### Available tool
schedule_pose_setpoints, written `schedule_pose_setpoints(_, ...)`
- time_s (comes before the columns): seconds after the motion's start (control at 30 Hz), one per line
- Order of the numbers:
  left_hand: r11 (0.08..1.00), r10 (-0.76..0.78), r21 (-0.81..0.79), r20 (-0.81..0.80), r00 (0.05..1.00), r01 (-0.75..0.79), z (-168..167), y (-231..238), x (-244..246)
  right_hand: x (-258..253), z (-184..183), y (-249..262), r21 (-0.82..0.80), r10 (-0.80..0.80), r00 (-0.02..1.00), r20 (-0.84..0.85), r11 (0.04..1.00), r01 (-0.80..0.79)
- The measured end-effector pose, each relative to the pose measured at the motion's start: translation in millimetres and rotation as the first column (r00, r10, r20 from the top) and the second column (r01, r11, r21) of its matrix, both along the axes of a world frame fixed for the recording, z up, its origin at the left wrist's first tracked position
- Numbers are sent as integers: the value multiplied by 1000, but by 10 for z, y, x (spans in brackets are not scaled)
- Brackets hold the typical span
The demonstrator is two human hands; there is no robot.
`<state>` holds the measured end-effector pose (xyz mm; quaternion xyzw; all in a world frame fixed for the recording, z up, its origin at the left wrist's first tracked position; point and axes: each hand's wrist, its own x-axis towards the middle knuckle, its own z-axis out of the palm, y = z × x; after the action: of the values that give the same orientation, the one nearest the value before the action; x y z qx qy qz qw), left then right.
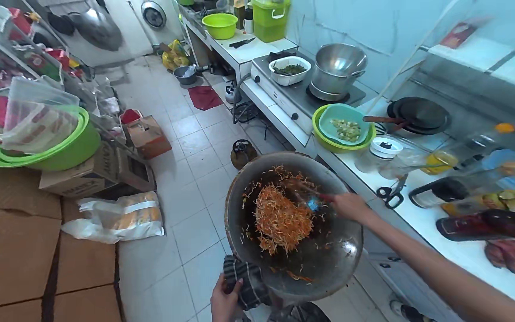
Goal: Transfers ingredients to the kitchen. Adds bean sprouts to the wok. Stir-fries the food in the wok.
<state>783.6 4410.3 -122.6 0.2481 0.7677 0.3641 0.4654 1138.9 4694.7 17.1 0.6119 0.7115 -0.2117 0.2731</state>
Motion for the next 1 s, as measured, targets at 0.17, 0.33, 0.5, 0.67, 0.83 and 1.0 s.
schedule_pose_setpoints(0.17,1000,11,17,22,1000,-12,-9,-36,-12,-341,82,-717,-144,108,975,-192,980,-137)
schedule_pose_setpoints(0.33,999,33,22,19,999,-33,-16,-46,25,-264,535,-1248,-200,49,991,-124,977,-73)
schedule_pose_setpoints(0.5,999,33,17,16,999,-33,37,-28,12,-775,-342,-1266,-60,-225,970,-88,974,220)
schedule_pose_setpoints(0.67,999,15,34,15,1000,-15,20,-31,0,-538,-395,-1487,-128,-113,974,-195,988,89)
schedule_pose_setpoints(0.83,999,33,30,1,999,-33,12,-44,61,-297,-154,-1207,-50,-199,980,19,979,199)
schedule_pose_setpoints(1.0,999,-4,35,-19,1000,4,5,-50,22,-316,-548,-1179,-101,-117,980,-162,990,102)
